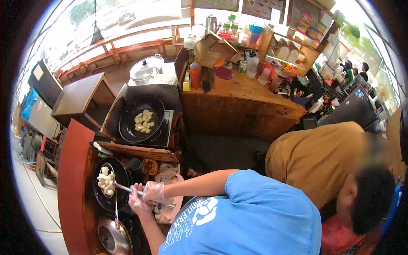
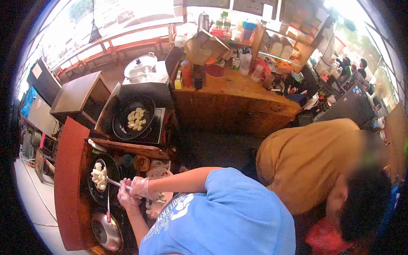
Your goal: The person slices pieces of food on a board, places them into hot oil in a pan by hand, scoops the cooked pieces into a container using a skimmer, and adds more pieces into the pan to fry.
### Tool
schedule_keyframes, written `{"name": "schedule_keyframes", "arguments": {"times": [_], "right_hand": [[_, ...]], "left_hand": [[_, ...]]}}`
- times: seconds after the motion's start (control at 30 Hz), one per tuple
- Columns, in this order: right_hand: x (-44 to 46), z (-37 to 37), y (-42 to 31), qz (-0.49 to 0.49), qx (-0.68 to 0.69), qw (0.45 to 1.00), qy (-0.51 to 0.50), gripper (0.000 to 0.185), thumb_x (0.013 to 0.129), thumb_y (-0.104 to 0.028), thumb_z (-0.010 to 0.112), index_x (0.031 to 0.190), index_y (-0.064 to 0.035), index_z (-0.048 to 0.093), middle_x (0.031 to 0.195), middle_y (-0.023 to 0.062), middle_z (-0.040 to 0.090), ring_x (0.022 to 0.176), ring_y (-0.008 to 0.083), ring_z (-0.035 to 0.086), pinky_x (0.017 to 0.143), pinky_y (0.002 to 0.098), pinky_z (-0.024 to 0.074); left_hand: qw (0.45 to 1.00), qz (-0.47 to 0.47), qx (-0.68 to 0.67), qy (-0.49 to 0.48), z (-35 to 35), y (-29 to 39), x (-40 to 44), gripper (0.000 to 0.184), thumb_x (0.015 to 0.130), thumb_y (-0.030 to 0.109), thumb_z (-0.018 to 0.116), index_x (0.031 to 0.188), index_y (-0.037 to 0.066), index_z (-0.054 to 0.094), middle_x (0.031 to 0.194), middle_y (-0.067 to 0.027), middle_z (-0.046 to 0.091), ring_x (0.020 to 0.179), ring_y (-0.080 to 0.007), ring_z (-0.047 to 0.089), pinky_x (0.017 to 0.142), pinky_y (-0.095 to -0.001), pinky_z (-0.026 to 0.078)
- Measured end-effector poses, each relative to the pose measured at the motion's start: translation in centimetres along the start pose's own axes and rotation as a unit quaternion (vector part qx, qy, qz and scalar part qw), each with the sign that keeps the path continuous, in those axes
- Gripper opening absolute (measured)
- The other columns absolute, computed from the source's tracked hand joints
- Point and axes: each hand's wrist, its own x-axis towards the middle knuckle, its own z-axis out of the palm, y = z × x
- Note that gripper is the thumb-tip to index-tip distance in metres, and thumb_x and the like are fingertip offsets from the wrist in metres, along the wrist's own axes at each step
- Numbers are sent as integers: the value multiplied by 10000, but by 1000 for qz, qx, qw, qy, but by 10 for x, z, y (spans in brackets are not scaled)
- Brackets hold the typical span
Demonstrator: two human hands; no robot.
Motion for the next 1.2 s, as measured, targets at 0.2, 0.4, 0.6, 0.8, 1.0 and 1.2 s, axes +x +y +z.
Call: {"name": "schedule_keyframes", "arguments": {"times": [0.2,0.4,0.6,0.8,1.0,1.2], "right_hand": [[5,-18,3,-53,-186,969,-155,289,785,-251,636,783,30,706,639,117,669,505,172,626,456,307,515],[-31,-109,-18,16,-134,946,-294,317,836,-311,687,850,2,737,759,100,708,625,142,661,531,280,510],[-64,-232,-58,31,-78,962,-261,261,847,-297,705,929,-52,742,562,-20,521,526,71,475,468,259,349],[-66,-316,-50,-26,-49,975,-216,276,861,-315,677,875,-42,718,560,-17,516,525,85,476,483,252,368],[-63,-357,-30,21,87,990,-107,297,868,-329,682,799,-42,657,552,-19,478,511,92,455,488,258,362],[-77,-393,-26,-5,97,995,-20,312,868,-349,693,762,-66,615,565,-35,463,495,92,441,474,239,359]], "left_hand": [[996,5,-51,-66,-37,-4,29,146,995,102,531,1129,47,550,826,-21,575,627,-93,511,546,-240,469],[998,51,-15,14,-72,-9,32,271,992,171,560,1219,27,527,873,-18,549,579,-58,482,404,-192,413],[995,77,11,54,-79,-7,20,343,1015,261,521,1262,24,525,893,-16,546,559,-49,454,374,-179,382],[994,101,-16,42,-84,-15,21,350,1014,234,519,1284,12,510,910,-22,545,561,-51,451,378,-174,367],[994,86,11,63,-79,-13,20,353,1005,222,530,1299,28,509,930,-11,537,551,-44,422,378,-168,352],[993,91,17,73,-75,-14,16,337,988,261,563,1252,52,553,893,-1,539,518,-33,394,340,-176,315]]}}
